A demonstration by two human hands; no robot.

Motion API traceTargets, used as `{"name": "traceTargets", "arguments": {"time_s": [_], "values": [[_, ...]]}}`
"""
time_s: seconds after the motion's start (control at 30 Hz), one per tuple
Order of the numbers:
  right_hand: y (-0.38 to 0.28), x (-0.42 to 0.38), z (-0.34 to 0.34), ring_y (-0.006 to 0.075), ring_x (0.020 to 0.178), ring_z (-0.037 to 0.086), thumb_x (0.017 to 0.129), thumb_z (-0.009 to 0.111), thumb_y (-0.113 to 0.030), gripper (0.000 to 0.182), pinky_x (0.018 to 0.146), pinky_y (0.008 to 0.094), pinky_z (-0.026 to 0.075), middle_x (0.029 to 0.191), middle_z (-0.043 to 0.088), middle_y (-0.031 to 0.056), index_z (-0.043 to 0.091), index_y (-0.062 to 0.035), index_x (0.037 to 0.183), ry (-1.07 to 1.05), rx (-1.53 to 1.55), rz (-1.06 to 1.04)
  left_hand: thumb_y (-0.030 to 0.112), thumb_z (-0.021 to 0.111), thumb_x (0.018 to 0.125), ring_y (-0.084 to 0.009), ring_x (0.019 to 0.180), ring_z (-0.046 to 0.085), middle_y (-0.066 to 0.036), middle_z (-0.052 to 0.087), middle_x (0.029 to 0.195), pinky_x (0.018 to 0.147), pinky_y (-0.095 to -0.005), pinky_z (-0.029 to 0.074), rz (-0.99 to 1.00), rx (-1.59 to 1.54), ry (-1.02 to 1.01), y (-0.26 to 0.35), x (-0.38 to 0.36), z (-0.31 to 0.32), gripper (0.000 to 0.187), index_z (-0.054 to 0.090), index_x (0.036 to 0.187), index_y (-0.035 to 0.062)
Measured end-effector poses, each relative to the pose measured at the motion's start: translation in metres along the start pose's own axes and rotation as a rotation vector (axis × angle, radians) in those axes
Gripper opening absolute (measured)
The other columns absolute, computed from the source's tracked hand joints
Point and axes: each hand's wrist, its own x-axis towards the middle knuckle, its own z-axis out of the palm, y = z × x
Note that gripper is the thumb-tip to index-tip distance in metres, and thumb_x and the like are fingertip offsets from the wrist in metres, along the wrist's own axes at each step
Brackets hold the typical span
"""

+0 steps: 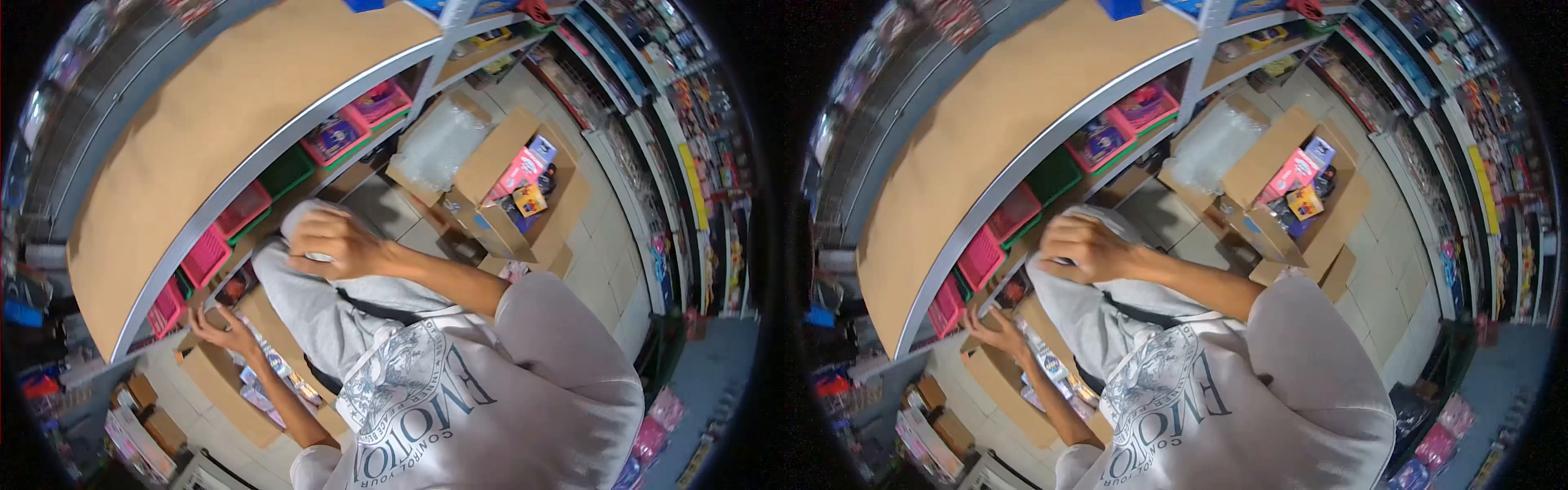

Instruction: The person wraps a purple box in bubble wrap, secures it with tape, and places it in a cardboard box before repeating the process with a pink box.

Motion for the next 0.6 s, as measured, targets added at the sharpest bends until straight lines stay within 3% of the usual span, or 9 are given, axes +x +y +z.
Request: {"name": "traceTargets", "arguments": {"time_s": [0.03,0.17,0.23,0.3,0.37,0.43,0.5,0.53,0.6], "values": [[0.007,-0.027,-0.015,0.0261,0.081,0.066,0.087,0.076,-0.014,0.012,0.073,0.0377,0.052,0.088,0.067,0.0092,0.067,-0.0063,0.086,-0.051,-0.029,0.071,0.017,0.069,0.096,-0.0364,0.134,0.047,-0.019,0.050,0.141,0.113,-0.0502,0.036,0.064,-0.061,0.031,0.015,0.020,0.001,0.033,0.063,0.124,-0.0006],[0.008,-0.096,-0.088,0.0283,0.082,0.069,0.091,0.073,-0.014,0.012,0.074,0.0372,0.054,0.090,0.070,0.0117,0.068,-0.0040,0.095,0.135,-0.138,0.551,0.007,0.071,0.094,-0.0338,0.126,0.053,-0.018,0.055,0.136,0.105,-0.0472,0.042,0.349,-0.072,0.105,0.076,0.087,0.001,0.021,0.065,0.113,0.0009],[0.003,-0.115,-0.133,0.0266,0.081,0.069,0.093,0.071,-0.014,0.011,0.073,0.0364,0.055,0.092,0.071,0.0111,0.068,-0.0044,0.099,0.197,-0.342,0.626,0.005,0.073,0.093,-0.0318,0.120,0.058,-0.016,0.063,0.126,0.100,-0.0433,0.045,0.453,0.004,0.147,0.106,0.114,0.004,0.017,0.067,0.110,0.0023],[0.006,-0.133,-0.180,0.0241,0.079,0.070,0.094,0.071,-0.013,0.012,0.070,0.0348,0.055,0.093,0.071,0.0102,0.068,-0.0041,0.101,0.320,-0.516,0.693,0.007,0.073,0.093,-0.0314,0.122,0.058,-0.016,0.064,0.126,0.102,-0.0434,0.044,0.549,-0.107,0.095,0.136,0.138,0.012,0.021,0.068,0.112,0.0028],[0.021,-0.160,-0.224,0.0242,0.079,0.071,0.095,0.070,-0.016,0.015,0.068,0.0344,0.054,0.095,0.073,0.0098,0.067,-0.0032,0.102,0.569,-0.565,0.731,0.011,0.072,0.094,-0.0311,0.125,0.056,-0.014,0.063,0.131,0.105,-0.0444,0.041,0.618,-0.083,0.000,0.156,0.157,0.024,0.022,0.068,0.116,0.0052],[0.026,-0.182,-0.264,0.0248,0.081,0.072,0.095,0.068,-0.017,0.016,0.068,0.0345,0.054,0.097,0.074,0.0109,0.067,-0.0027,0.102,0.634,-0.617,1.027,0.016,0.070,0.096,-0.0307,0.128,0.053,-0.012,0.061,0.134,0.108,-0.0454,0.037,0.649,-0.035,-0.094,0.177,0.171,0.033,0.023,0.069,0.118,0.0077],[0.033,-0.217,-0.297,0.0248,0.083,0.073,0.095,0.067,-0.016,0.015,0.069,0.0346,0.055,0.096,0.074,0.0115,0.067,-0.0025,0.102,0.559,-0.662,1.149,0.021,0.068,0.098,-0.0302,0.131,0.051,-0.010,0.060,0.138,0.110,-0.0463,0.033,0.640,0.026,-0.202,0.199,0.177,0.041,0.024,0.070,0.119,0.0104],[0.033,-0.230,-0.305,0.0249,0.084,0.073,0.095,0.067,-0.015,0.014,0.070,0.0346,0.055,0.096,0.075,0.0118,0.067,-0.0025,0.102,0.519,-0.682,1.211,0.033,0.066,0.098,-0.0289,0.138,0.046,-0.009,0.054,0.146,0.116,-0.0480,0.027,0.676,0.071,-0.258,0.193,0.185,0.048,0.036,0.066,0.128,0.0135],[0.031,-0.254,-0.309,0.0253,0.085,0.074,0.095,0.067,-0.013,0.012,0.071,0.0345,0.056,0.093,0.075,0.0121,0.067,-0.0029,0.102,0.538,-0.715,1.236,0.039,0.068,0.095,-0.0285,0.141,0.043,-0.009,0.050,0.150,0.119,-0.0494,0.023,0.728,0.158,-0.344,0.191,0.187,0.057,0.049,0.060,0.136,0.0147]]}}
